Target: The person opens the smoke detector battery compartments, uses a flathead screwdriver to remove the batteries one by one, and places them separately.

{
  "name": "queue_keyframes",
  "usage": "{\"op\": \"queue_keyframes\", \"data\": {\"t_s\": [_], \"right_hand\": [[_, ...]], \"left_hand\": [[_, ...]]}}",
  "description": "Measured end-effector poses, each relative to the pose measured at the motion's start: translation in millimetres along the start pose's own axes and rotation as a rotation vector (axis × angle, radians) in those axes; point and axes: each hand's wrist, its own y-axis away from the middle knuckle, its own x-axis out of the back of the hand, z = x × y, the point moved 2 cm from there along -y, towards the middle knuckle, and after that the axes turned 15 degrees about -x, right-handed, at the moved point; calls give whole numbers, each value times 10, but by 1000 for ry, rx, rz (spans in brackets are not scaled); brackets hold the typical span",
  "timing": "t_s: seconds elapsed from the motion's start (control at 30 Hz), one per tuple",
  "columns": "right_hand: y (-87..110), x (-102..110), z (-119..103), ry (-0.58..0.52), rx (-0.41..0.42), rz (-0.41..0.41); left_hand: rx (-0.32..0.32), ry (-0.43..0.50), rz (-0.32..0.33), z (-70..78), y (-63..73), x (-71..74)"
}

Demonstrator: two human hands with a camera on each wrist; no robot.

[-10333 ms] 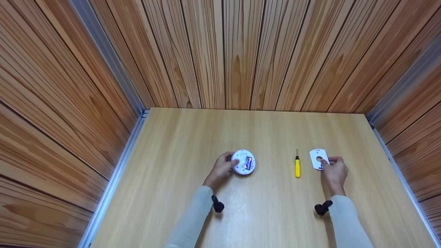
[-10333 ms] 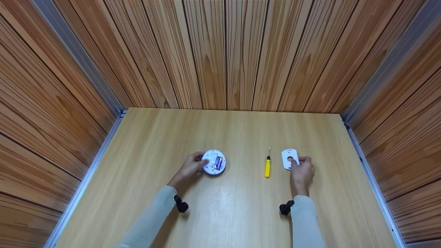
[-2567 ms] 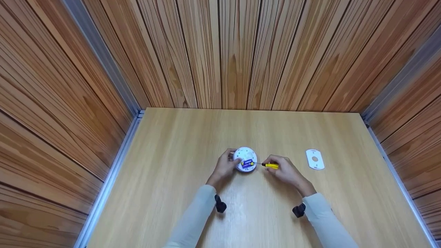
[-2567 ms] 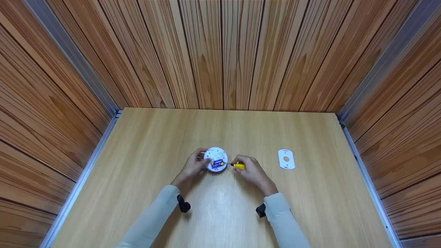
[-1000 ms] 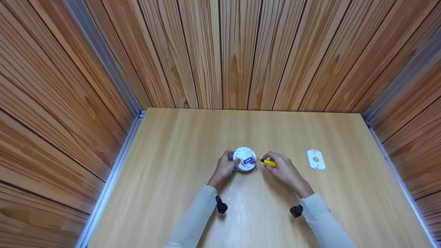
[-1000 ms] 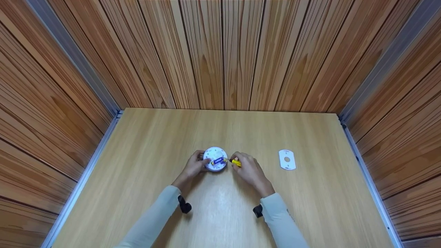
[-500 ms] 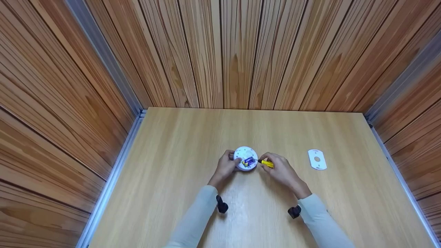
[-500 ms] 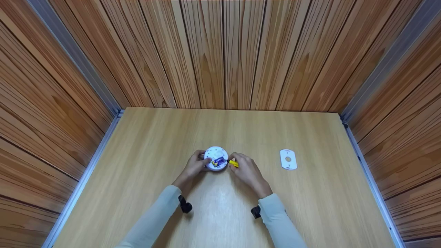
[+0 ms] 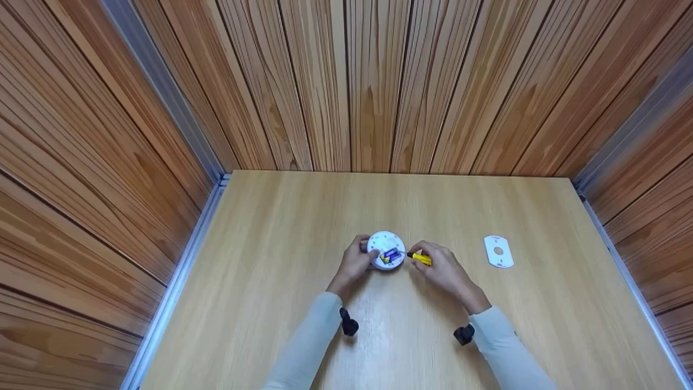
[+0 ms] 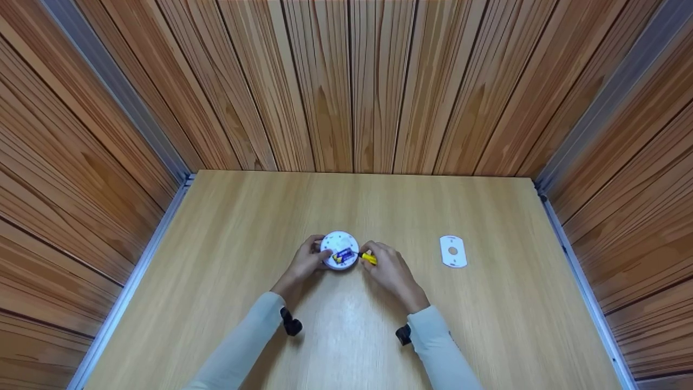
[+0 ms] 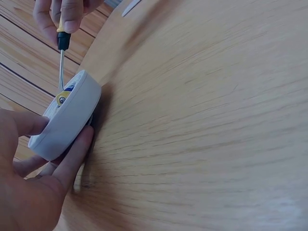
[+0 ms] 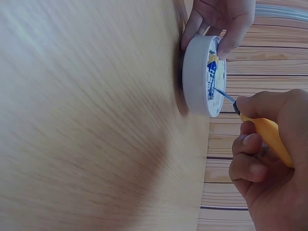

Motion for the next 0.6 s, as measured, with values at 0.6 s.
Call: {"op": "queue_keyframes", "data": {"t_s": [0.6], "right_hand": [[3,13,33,0,-16,15]], "left_hand": [[-21,-149,30,29,1,63]]}}
